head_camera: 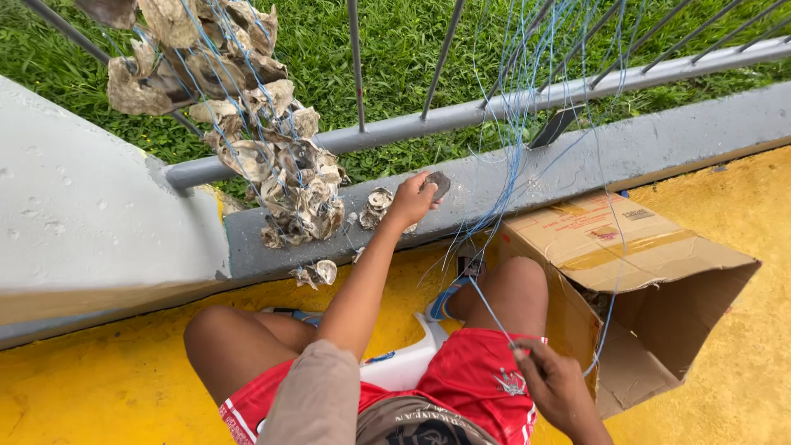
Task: Tying oyster shells onto a blue string to create a line of collectors for aquaculture.
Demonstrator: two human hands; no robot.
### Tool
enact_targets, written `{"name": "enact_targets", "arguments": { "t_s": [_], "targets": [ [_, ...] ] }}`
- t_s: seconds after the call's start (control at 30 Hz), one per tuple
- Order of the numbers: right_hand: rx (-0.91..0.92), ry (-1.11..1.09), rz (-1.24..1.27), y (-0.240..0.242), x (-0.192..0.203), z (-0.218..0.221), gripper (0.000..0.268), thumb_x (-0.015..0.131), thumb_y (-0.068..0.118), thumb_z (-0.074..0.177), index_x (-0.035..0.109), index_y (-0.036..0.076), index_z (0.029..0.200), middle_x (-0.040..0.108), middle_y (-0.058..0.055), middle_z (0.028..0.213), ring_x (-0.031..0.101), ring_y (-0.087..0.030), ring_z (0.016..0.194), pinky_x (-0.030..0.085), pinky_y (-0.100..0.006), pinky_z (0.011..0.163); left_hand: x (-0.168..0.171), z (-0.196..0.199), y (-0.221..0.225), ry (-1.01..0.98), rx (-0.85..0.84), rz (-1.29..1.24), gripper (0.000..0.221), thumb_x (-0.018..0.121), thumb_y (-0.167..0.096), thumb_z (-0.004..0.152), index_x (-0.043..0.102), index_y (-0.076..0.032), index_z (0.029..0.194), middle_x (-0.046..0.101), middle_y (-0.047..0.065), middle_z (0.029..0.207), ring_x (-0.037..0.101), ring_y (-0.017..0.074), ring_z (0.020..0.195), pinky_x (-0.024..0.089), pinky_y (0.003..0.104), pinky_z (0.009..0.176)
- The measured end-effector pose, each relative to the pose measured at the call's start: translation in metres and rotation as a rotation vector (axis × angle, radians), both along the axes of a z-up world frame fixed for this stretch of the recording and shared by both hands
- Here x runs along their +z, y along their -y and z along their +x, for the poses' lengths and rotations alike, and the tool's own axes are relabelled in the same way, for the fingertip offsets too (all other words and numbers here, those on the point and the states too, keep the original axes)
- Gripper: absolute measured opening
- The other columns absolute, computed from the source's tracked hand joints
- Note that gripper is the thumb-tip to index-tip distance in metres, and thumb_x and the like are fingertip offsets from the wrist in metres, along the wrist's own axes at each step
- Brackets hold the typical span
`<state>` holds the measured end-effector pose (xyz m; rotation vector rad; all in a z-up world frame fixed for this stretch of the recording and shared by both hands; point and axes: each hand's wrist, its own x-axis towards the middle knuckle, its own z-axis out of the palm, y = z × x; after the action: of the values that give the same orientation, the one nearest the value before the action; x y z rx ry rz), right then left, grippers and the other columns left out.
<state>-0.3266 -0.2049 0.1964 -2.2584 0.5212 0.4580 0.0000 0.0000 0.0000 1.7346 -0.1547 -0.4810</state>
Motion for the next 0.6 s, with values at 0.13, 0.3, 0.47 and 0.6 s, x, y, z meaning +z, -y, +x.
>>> {"name": "enact_targets", "arguments": {
  "t_s": [0.13, 0.3, 0.47, 0.6],
  "targets": [
    [0.082, 0.213, -0.036, -0.017, 0.020, 0.030, 0.021, 0.068, 0.021, 0.093, 0.073, 0.004, 0.104, 0.061, -0.011, 0.054, 0.054, -0.012, 0.044, 0.046, -0.031, 0.046, 0.078, -0.074, -0.031, -0.142, 0.006, -0.394, 0.030, 0.055, -0.011, 0.102, 0.059, 0.000, 0.130, 0.072, 0.013, 0.105, 0.073, 0.0184, 0.085, 0.064, 0.031, 0.069],
    [0.137, 0.450, 0.016, -0.040, 0.032, 0.045, 0.015, 0.067, 0.014, 0.095, 0.072, 0.003, 0.104, 0.064, -0.007, 0.060, 0.052, -0.008, 0.048, 0.044, -0.027, 0.046, 0.135, -0.137, -0.058, 0.058, 0.049, -0.250, 0.036, 0.061, -0.014, 0.100, 0.054, -0.001, 0.133, 0.075, 0.012, 0.104, 0.076, 0.0149, 0.083, 0.064, 0.028, 0.067],
    [0.141, 0.419, 0.024, -0.056, 0.024, 0.039, 0.015, 0.068, 0.014, 0.095, 0.073, 0.003, 0.104, 0.062, -0.008, 0.056, 0.051, -0.008, 0.047, 0.044, -0.027, 0.047, 0.163, -0.174, -0.070, 0.178, 0.065, -0.107, 0.035, 0.061, -0.019, 0.102, 0.056, -0.005, 0.133, 0.077, 0.015, 0.096, 0.077, 0.0176, 0.079, 0.063, 0.032, 0.069],
    [0.162, 0.365, 0.015, -0.067, 0.027, 0.032, 0.018, 0.068, 0.019, 0.096, 0.075, 0.004, 0.103, 0.059, -0.011, 0.055, 0.051, -0.014, 0.046, 0.044, -0.031, 0.048, 0.152, -0.191, -0.069, 0.444, 0.101, -0.046, 0.032, 0.060, -0.021, 0.105, 0.056, -0.008, 0.134, 0.075, 0.018, 0.105, 0.077, 0.0272, 0.095, 0.062, 0.040, 0.081]
  ]
}}
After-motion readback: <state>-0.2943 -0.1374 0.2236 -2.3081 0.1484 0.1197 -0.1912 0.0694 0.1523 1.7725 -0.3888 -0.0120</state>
